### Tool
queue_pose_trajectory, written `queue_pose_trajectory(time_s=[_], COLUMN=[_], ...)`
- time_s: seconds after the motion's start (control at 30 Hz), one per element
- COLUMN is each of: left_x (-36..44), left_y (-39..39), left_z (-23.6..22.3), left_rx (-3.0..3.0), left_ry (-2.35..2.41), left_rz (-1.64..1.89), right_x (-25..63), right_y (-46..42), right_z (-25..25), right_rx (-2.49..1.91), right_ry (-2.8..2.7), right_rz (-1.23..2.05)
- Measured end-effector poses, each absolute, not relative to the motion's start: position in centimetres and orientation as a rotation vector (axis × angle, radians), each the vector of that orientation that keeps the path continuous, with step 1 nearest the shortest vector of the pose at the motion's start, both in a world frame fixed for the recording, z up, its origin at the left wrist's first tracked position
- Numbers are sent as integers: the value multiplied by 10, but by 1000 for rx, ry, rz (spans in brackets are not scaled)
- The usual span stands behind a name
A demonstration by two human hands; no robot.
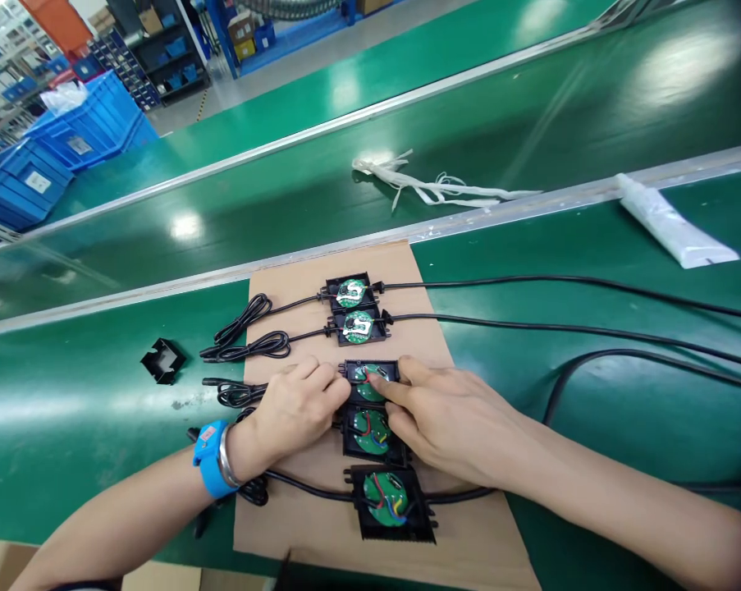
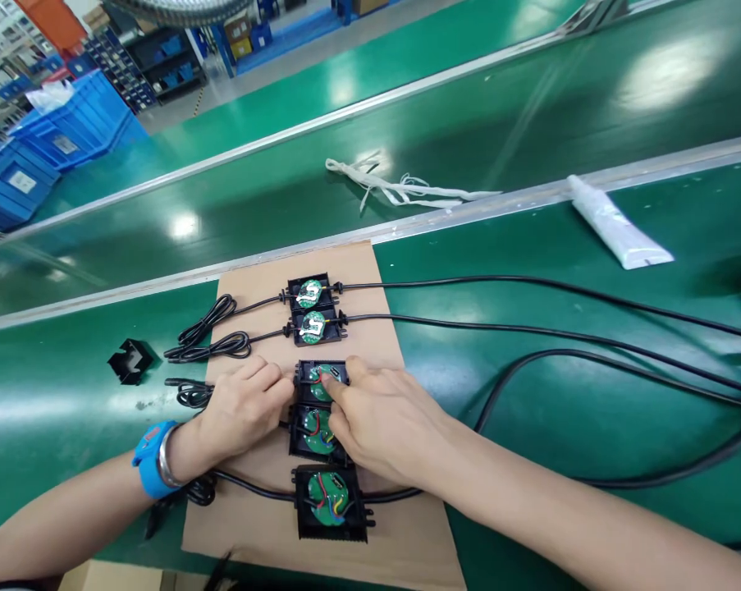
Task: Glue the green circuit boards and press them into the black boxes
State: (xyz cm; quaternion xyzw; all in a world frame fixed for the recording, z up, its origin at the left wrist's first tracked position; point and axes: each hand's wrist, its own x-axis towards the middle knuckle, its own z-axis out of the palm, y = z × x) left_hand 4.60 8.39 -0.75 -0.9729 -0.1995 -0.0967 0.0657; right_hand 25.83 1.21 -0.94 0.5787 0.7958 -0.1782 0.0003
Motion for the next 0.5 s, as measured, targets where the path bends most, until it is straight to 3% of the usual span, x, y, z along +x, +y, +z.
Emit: queue_pose_trajectory(time_s=[0.33,0.5], left_x=[40,52], left_y=[82,71], left_z=[2,3], left_rx=[-3071,-2865], left_ry=[-743,-495], left_rz=[-93,165], right_x=[257,258], right_y=[17,17], right_z=[-6,-6], right_rx=[1838,1828], right_ry=[2490,2516], right_rz=[-597,-582])
